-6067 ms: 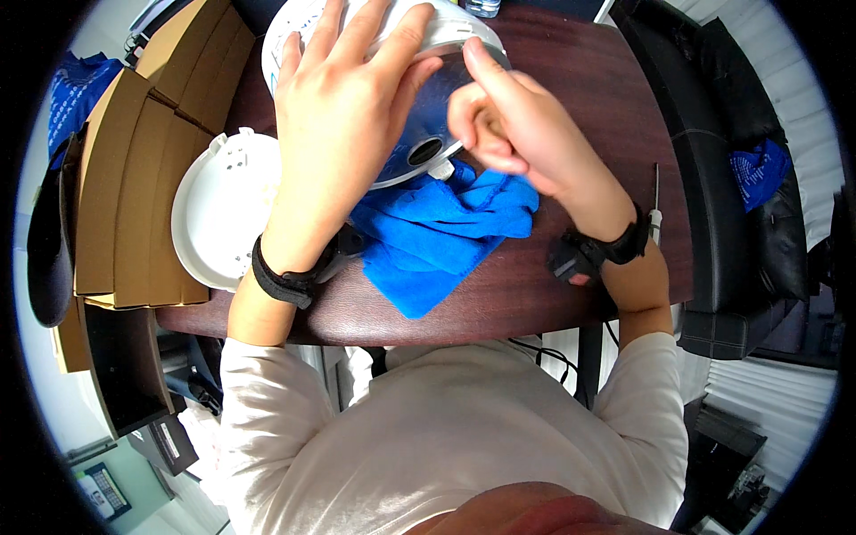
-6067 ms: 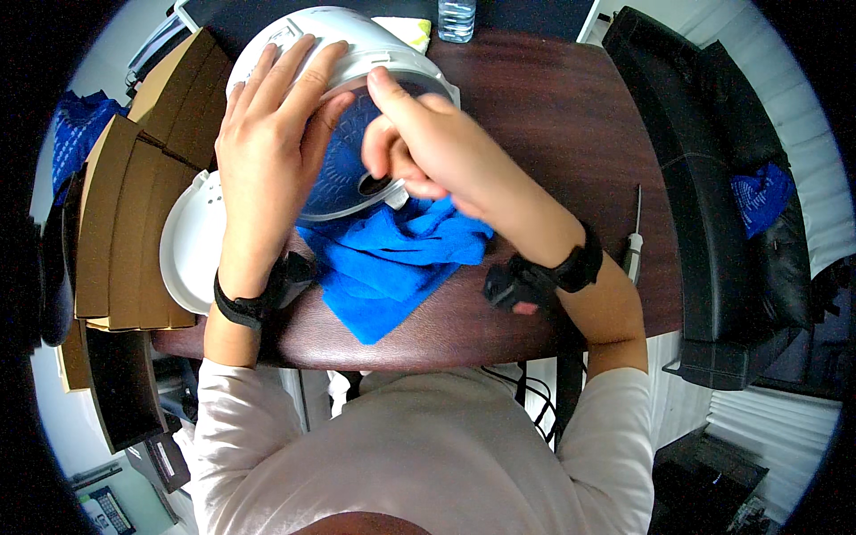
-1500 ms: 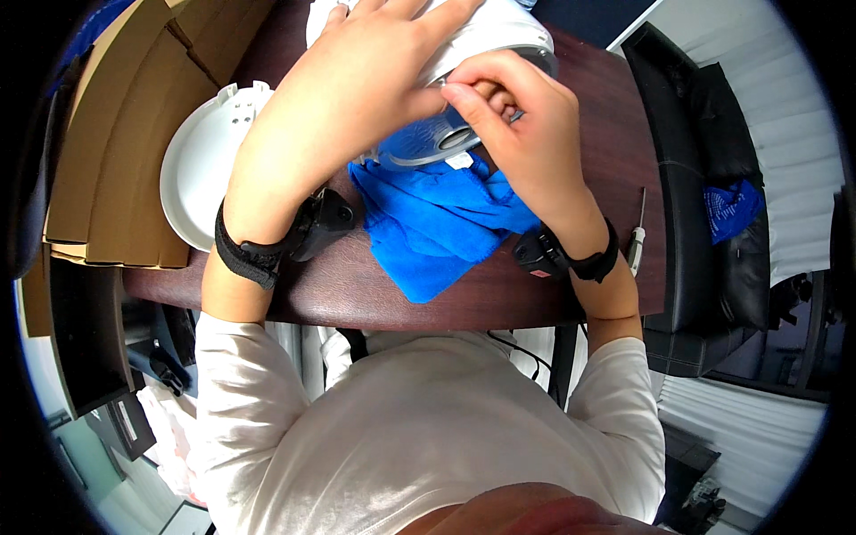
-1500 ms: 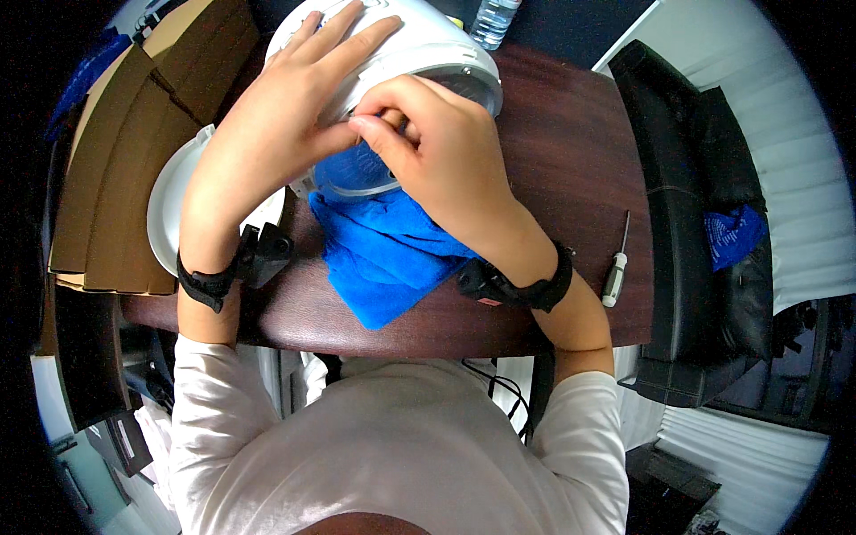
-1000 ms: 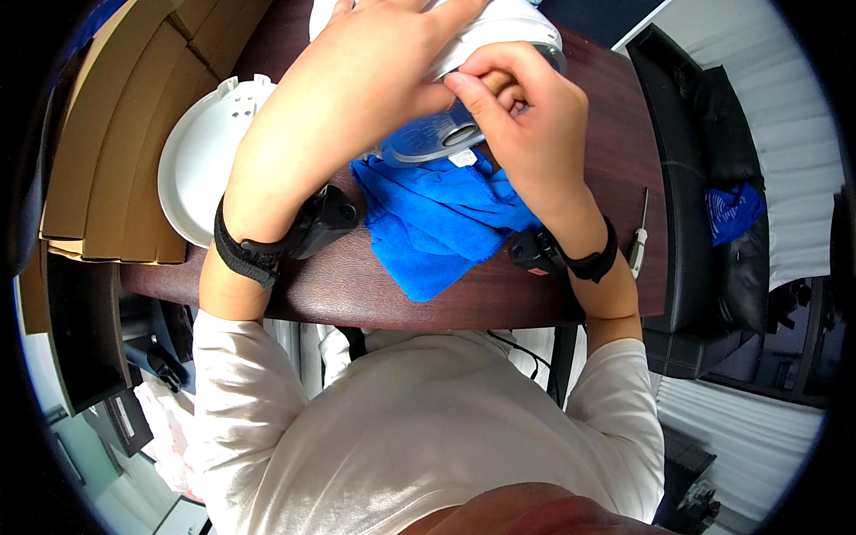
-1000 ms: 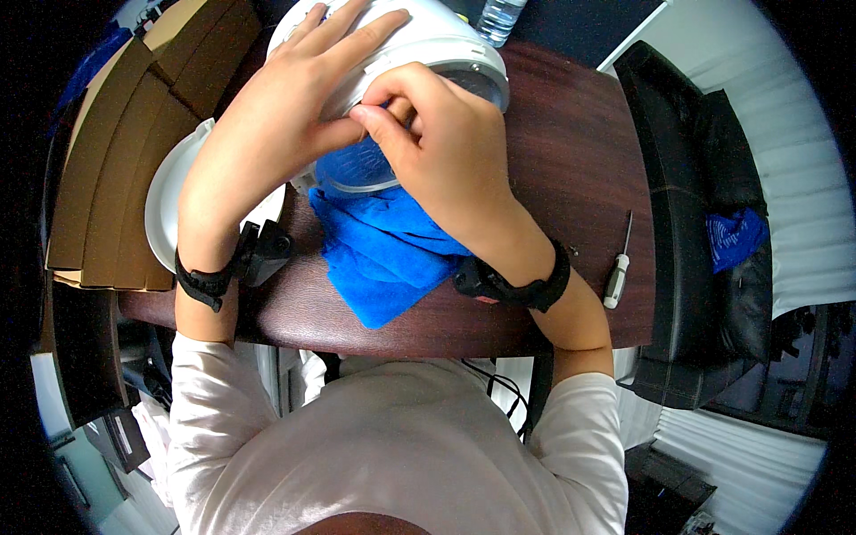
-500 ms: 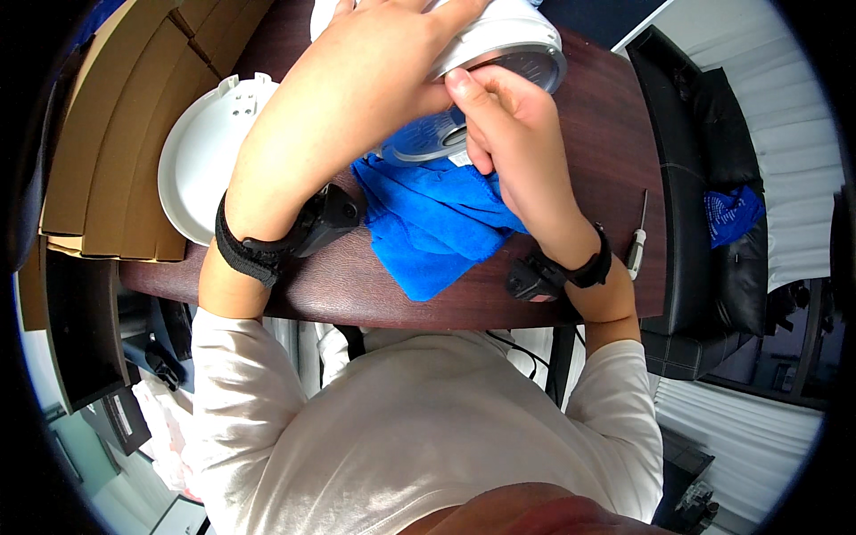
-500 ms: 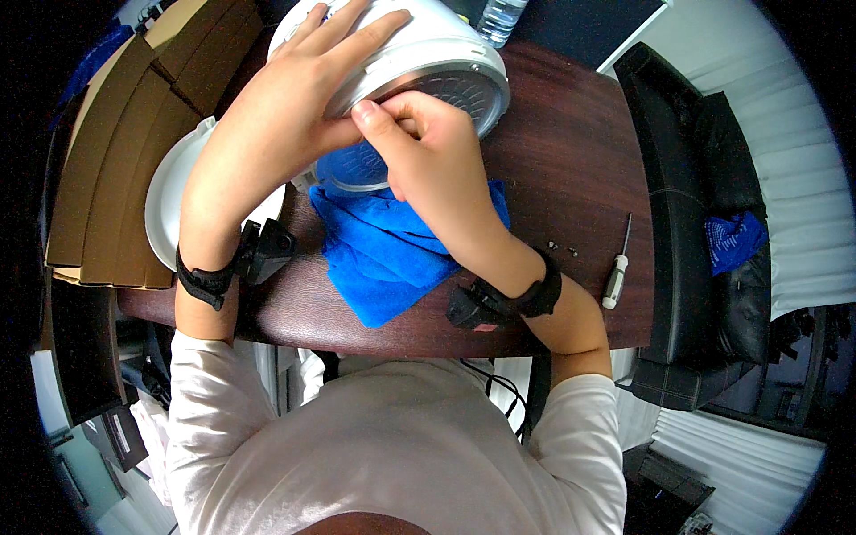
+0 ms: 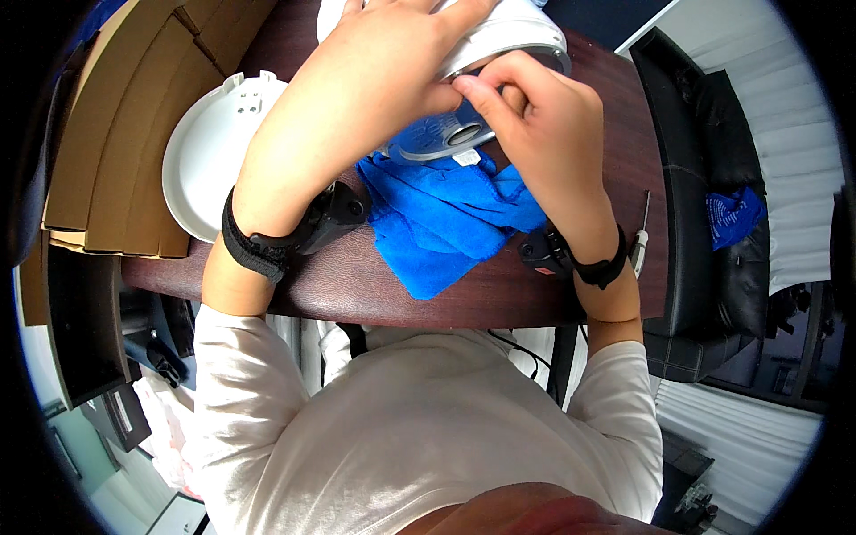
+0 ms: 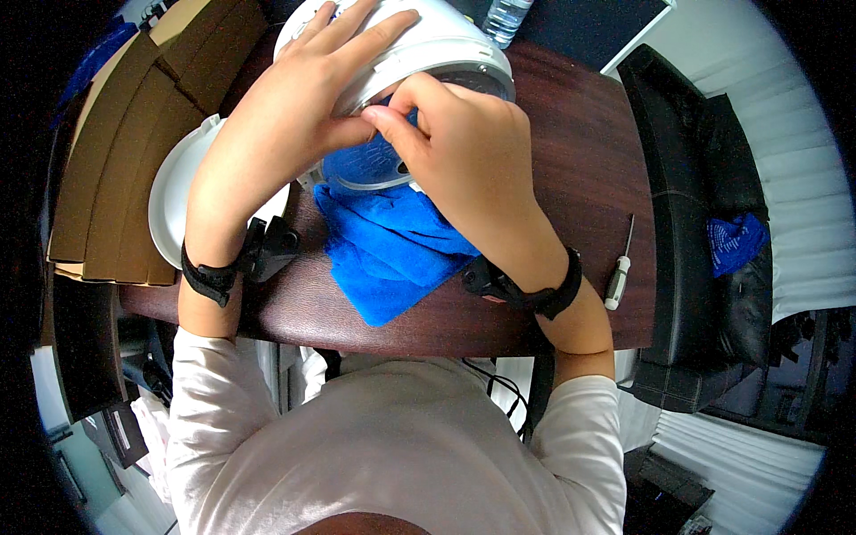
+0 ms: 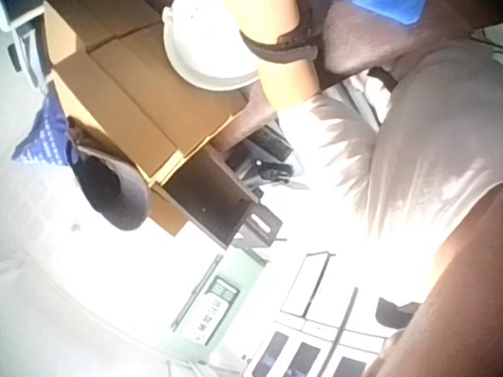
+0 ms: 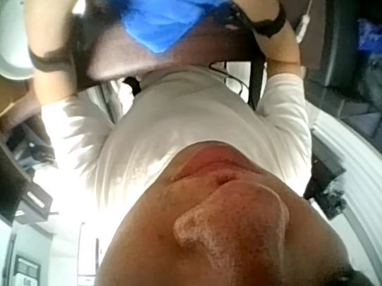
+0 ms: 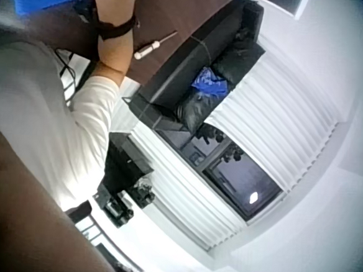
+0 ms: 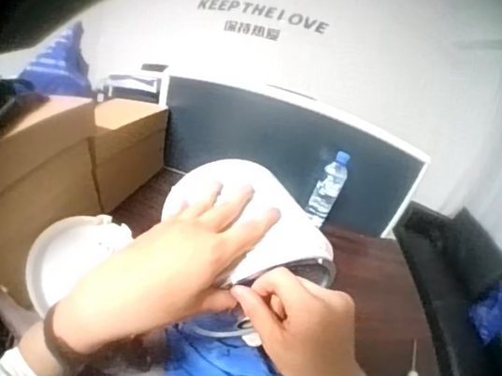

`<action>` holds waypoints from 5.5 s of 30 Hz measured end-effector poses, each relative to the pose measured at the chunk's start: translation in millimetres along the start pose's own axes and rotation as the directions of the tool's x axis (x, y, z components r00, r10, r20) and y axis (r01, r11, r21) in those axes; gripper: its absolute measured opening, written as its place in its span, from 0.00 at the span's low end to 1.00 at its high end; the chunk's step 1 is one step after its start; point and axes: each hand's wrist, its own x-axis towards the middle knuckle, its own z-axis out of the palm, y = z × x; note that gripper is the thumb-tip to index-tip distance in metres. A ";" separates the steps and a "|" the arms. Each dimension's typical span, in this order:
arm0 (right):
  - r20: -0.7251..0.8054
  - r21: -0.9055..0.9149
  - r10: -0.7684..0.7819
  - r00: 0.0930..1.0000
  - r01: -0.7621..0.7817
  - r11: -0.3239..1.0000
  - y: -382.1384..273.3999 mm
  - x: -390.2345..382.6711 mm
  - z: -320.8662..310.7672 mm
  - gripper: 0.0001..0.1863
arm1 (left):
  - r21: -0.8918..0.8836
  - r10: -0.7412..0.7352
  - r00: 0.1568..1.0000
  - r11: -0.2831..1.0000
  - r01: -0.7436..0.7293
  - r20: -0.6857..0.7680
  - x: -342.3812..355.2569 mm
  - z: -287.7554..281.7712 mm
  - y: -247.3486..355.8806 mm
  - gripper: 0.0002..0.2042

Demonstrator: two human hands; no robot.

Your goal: The person wipes the bottom of a white appliance with a blue cloth, then uses a screwdriver to loosen and remove screws from the base. The person handles the appliance base and a small white plastic piece while working at a table.

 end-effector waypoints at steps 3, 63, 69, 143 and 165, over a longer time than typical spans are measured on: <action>0.031 0.025 0.039 0.999 -0.040 0.999 2.7 0.9 1.4 0.13 | 0.003 -0.012 1.000 1.000 0.012 -0.010 -0.1 2.4 0.1 0.35; -0.037 -0.132 -0.391 0.919 0.384 0.914 9.9 13.9 -3.2 0.06 | 0.007 -0.070 0.996 0.997 0.070 -0.058 -2.4 11.5 5.0 0.33; -0.089 0.160 -0.031 0.996 0.045 0.986 5.0 1.4 5.6 0.10 | 0.032 -0.084 0.994 0.996 0.086 -0.075 -0.7 13.1 7.6 0.33; 0.116 -0.049 0.118 0.986 -0.113 0.992 100.1 -30.3 -105.7 0.17 | 0.074 -0.098 0.931 0.988 0.132 -0.351 15.5 47.4 15.9 0.25; 0.087 -0.756 0.844 0.529 -0.517 0.402 114.2 -182.7 -161.2 0.36 | 0.050 -0.195 0.887 0.970 0.237 -0.418 8.3 53.7 19.0 0.25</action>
